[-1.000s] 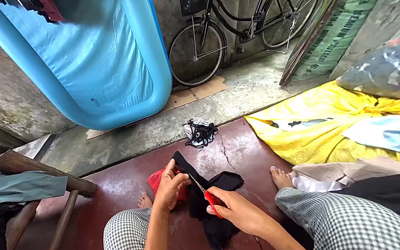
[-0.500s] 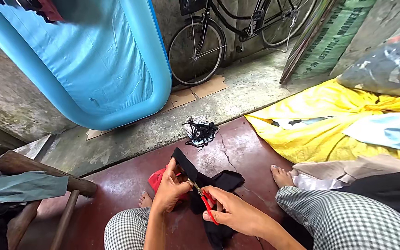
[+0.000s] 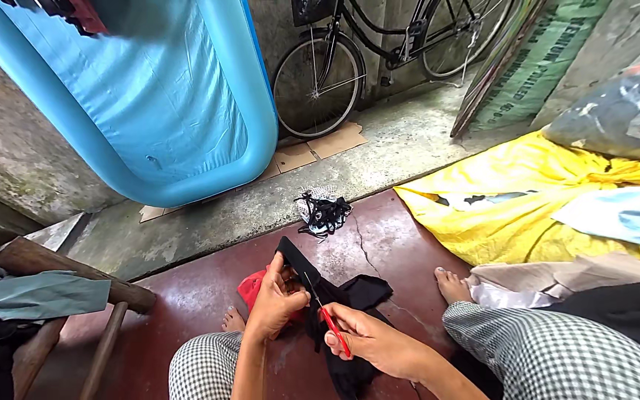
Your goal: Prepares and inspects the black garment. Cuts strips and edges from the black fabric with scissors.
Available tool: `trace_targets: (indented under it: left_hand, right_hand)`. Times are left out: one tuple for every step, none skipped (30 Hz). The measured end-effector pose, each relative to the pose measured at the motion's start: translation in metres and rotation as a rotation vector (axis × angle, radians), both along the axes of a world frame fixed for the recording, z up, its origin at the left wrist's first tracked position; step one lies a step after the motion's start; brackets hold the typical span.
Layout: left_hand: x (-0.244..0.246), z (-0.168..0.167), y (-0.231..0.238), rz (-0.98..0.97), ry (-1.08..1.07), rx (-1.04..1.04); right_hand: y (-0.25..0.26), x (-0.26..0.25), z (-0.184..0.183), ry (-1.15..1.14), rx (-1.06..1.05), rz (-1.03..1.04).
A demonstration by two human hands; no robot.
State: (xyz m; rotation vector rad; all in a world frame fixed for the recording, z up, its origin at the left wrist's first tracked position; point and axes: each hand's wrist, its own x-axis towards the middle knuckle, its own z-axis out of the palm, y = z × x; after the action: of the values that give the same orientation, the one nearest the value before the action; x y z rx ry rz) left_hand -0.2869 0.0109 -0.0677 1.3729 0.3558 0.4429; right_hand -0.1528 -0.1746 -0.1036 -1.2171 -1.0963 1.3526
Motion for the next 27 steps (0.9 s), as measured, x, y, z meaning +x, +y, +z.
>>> trace_targets:
  left_hand:
    - [0.0, 0.0, -0.001, -0.003, 0.008, 0.001]
    - [0.001, 0.001, -0.003, -0.004, 0.013, 0.001]
    - [0.001, 0.001, -0.004, -0.003, 0.013, -0.001]
    - [0.002, 0.002, -0.004, -0.005, 0.007, -0.006]
    - [0.002, 0.002, -0.004, -0.005, -0.001, -0.009]
    - [0.002, 0.002, -0.003, -0.003, -0.008, -0.011]
    - [0.001, 0.002, -0.003, 0.002, -0.012, -0.014]
    - [0.001, 0.003, -0.003, 0.005, -0.013, -0.017]
    - [0.001, 0.003, -0.003, 0.005, -0.013, -0.019]
    - [0.001, 0.004, -0.003, 0.003, -0.013, -0.019]
    - [0.001, 0.004, -0.003, -0.003, -0.014, -0.017]
    - [0.001, 0.005, -0.003, -0.009, -0.02, -0.014]
    - [0.002, 0.007, -0.003, -0.012, -0.026, -0.009]
    - [0.002, 0.009, -0.002, -0.01, -0.032, -0.006]
    - [0.002, 0.011, 0.0, -0.01, -0.04, -0.004]
    - [0.003, 0.013, 0.004, -0.018, -0.049, 0.002]
    - [0.005, 0.015, 0.007, -0.033, -0.058, 0.013]
    - [0.007, 0.019, 0.011, -0.047, -0.064, 0.025]
    - [0.01, 0.024, 0.015, -0.06, -0.066, 0.035]
    - [0.013, 0.03, 0.019, -0.075, -0.064, 0.047]
    - [0.016, 0.036, 0.022, -0.094, -0.058, 0.062]
    - [0.019, 0.043, 0.024, -0.111, -0.046, 0.079]
    - [0.023, 0.048, 0.027, -0.132, -0.03, 0.098]
    - [0.026, 0.052, 0.03, -0.151, -0.01, 0.112]
    - [0.029, 0.054, 0.033, -0.171, 0.009, 0.121]
    - [0.031, 0.053, 0.035, -0.192, 0.013, 0.124]
    - [0.033, 0.051, 0.036, -0.212, -0.001, 0.119]
  right_hand:
    - [0.001, 0.001, 0.0, -0.004, -0.002, 0.004]
    - [0.001, 0.001, 0.0, -0.009, 0.005, 0.003]
    - [0.002, 0.001, -0.001, -0.013, 0.017, 0.0]
    - [0.003, 0.001, -0.002, -0.01, 0.031, -0.008]
    - [0.004, 0.0, -0.004, 0.0, 0.048, -0.025]
    - [0.005, -0.001, -0.005, 0.015, 0.065, -0.042]
    - [0.006, -0.002, -0.006, 0.034, 0.077, -0.055]
    - [0.006, -0.002, -0.006, 0.051, 0.08, -0.056]
    - [0.007, -0.001, -0.006, 0.061, 0.079, -0.052]
    - [0.008, 0.0, -0.006, 0.069, 0.077, -0.04]
    - [0.01, 0.003, -0.004, 0.076, 0.077, -0.019]
    - [0.013, 0.006, -0.001, 0.079, 0.077, 0.004]
    - [0.016, 0.01, 0.003, 0.072, 0.078, 0.026]
    - [0.02, 0.013, 0.007, 0.065, 0.077, 0.049]
    - [0.023, 0.016, 0.012, 0.057, 0.073, 0.068]
    - [0.026, 0.019, 0.015, 0.046, 0.07, 0.082]
    - [0.029, 0.022, 0.019, 0.035, 0.067, 0.091]
    - [0.033, 0.025, 0.023, 0.025, 0.067, 0.089]
    - [0.037, 0.028, 0.026, 0.023, 0.073, 0.076]
    - [0.041, 0.031, 0.029, 0.033, 0.094, 0.059]
    - [0.045, 0.035, 0.031, 0.045, 0.114, 0.056]
    - [0.049, 0.04, 0.032, 0.05, 0.132, 0.062]
    - [0.052, 0.045, 0.034, 0.045, 0.146, 0.07]
    - [0.054, 0.05, 0.034, 0.042, 0.154, 0.074]
    - [0.055, 0.054, 0.035, 0.051, 0.156, 0.072]
    - [0.056, 0.057, 0.035, 0.065, 0.16, 0.064]
    - [0.056, 0.059, 0.035, 0.068, 0.167, 0.055]
